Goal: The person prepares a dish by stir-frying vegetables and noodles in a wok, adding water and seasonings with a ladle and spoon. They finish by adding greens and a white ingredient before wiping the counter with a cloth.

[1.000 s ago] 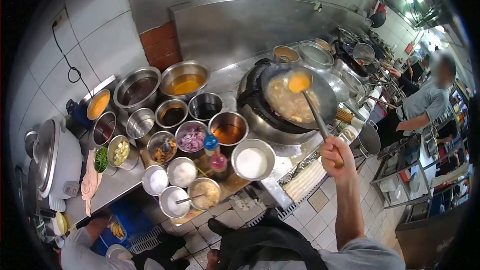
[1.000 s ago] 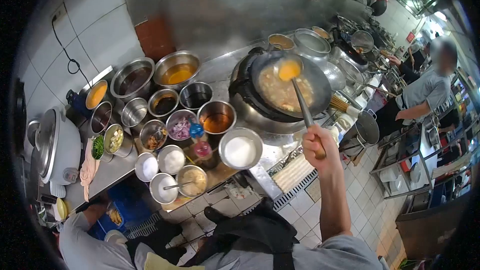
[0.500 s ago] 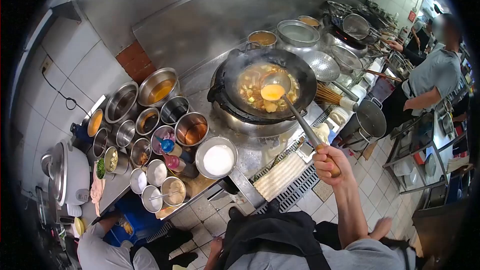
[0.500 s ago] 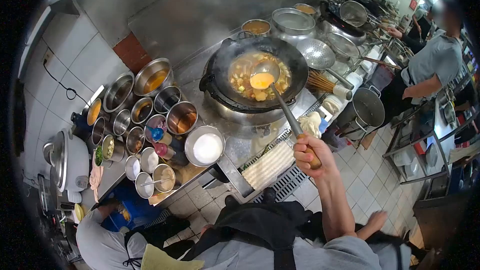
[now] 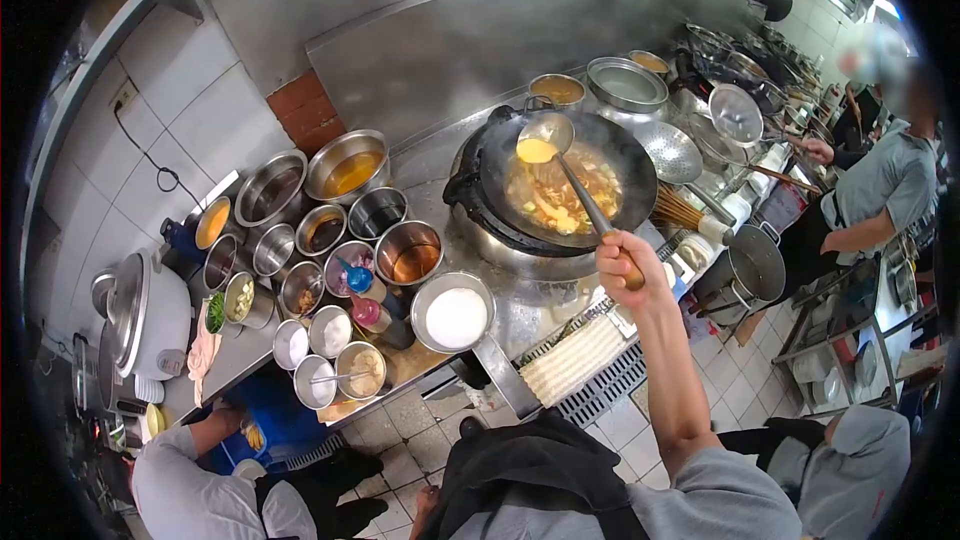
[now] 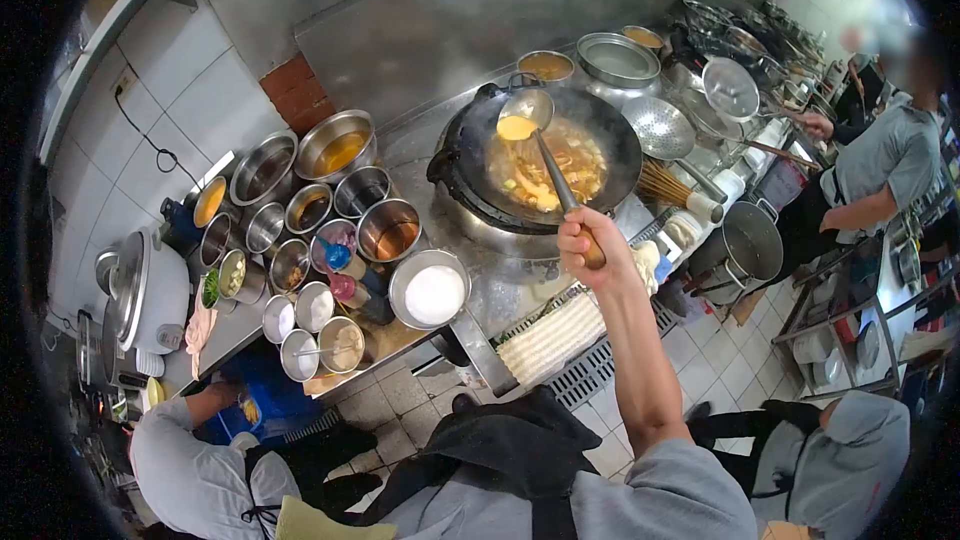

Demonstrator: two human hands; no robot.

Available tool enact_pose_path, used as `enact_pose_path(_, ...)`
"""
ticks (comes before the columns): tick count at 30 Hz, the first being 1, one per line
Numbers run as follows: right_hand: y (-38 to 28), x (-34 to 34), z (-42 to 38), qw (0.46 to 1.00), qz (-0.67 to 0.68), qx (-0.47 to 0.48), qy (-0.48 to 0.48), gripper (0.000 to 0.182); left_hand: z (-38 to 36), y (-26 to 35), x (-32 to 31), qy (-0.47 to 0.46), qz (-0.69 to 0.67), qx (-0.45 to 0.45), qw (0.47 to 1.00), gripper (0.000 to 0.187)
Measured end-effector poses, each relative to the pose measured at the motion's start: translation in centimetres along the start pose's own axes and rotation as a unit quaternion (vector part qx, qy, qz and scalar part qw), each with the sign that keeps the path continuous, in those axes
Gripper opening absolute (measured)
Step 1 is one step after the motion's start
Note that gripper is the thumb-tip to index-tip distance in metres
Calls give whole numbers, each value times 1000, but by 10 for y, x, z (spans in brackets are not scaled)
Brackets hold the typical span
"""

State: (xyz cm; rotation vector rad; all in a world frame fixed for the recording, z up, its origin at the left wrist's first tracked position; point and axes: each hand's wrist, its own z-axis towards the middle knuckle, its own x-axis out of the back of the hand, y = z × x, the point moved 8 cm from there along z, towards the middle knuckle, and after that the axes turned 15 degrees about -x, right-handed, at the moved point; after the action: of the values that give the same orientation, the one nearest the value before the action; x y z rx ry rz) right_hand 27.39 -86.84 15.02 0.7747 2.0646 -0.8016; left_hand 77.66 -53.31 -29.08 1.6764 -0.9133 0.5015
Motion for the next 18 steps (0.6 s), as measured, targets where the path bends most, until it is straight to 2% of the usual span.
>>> enact_pose_path(2, -9, -5, 16, 998, -41, -11, -52, 23, -14, -13, -7, -44, -7, 34, 998, 30)
enact_pose_path(8, -40, -4, 32, 998, -42, 38, -28, 18, -19, -10, -7, -57, -40, 59, 996, 29)
enact_pose_path(11, -58, 3, 27, 994, -59, 94, 4, 16, -11, -22, -14, -65, -39, 50, 996, 29)
enact_pose_path(14, -64, 14, 14, 993, -55, 106, 20, 12, -2, -37, -14, -68, -36, 43, 996, 29)
enact_pose_path(16, -61, 16, -3, 992, -56, 109, 33, 12, 5, -24, -2, -72, -35, 36, 996, 29)
enact_pose_path(18, -59, 25, -23, 981, -75, 154, 92, 13, 11, -29, 1, -75, -35, 29, 996, 29)
